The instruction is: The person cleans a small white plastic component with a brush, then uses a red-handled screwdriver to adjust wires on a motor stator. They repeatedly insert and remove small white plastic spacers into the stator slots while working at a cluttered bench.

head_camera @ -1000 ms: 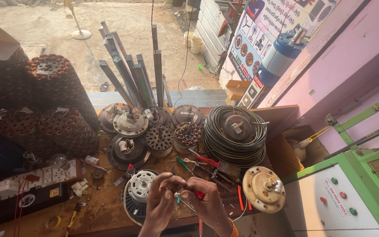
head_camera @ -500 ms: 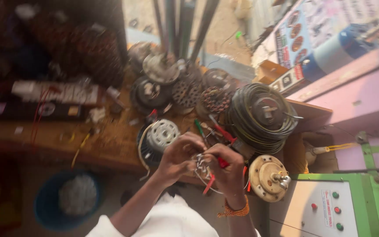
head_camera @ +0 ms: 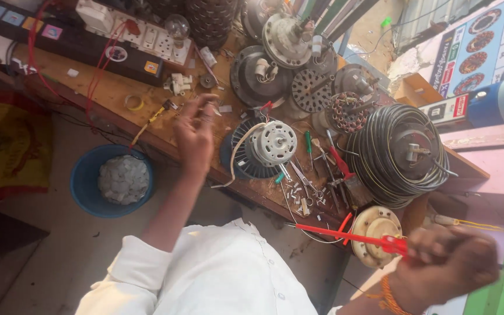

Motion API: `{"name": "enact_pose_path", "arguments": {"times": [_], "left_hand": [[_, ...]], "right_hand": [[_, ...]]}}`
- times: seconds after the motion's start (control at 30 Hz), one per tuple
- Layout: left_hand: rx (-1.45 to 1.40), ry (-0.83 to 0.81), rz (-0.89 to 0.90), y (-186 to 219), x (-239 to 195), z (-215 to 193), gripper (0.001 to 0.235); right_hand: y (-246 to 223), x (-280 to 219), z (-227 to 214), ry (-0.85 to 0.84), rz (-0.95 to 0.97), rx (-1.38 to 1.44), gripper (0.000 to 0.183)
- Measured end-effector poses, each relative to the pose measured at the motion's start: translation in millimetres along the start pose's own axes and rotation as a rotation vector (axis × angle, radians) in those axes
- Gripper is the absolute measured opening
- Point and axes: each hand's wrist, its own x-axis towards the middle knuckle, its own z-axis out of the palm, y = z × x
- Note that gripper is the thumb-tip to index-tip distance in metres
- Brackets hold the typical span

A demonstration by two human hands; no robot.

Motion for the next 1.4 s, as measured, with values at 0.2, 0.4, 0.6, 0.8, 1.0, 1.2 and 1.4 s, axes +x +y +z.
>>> {"name": "enact_pose_path", "arguments": {"times": [0.2,0.4,0.6,0.8,1.0,1.2,1.4], "left_hand": [[0.977,-0.055,0.28,-97,61,-82,0.018],[1.155,-0.284,0.187,-157,80,-88,0.016],[1.266,-0.2,0.562,-136,73,-56,0.023],[0.522,-0.298,0.236,-51,53,-23,0.012],[0.331,-0.566,0.119,18,37,28,0.012],[0.546,-1.031,0.167,33,59,86,0.029],[0.491,-1.453,0.08,16,70,126,0.041]], "right_hand": [[-33,14,-132,0.152,-0.225,0.09,0.033],[-47,-3,-150,0.231,-0.364,-0.052,0.035],[-55,-18,-147,0.315,-0.376,-0.151,0.039],[-53,11,-139,0.302,-0.464,-0.036,0.047],[-11,100,-35,0.142,-0.299,0.092,0.036],[10,128,83,0.12,-0.216,0.145,0.031],[7,137,116,0.027,-0.132,0.181,0.036]]}}
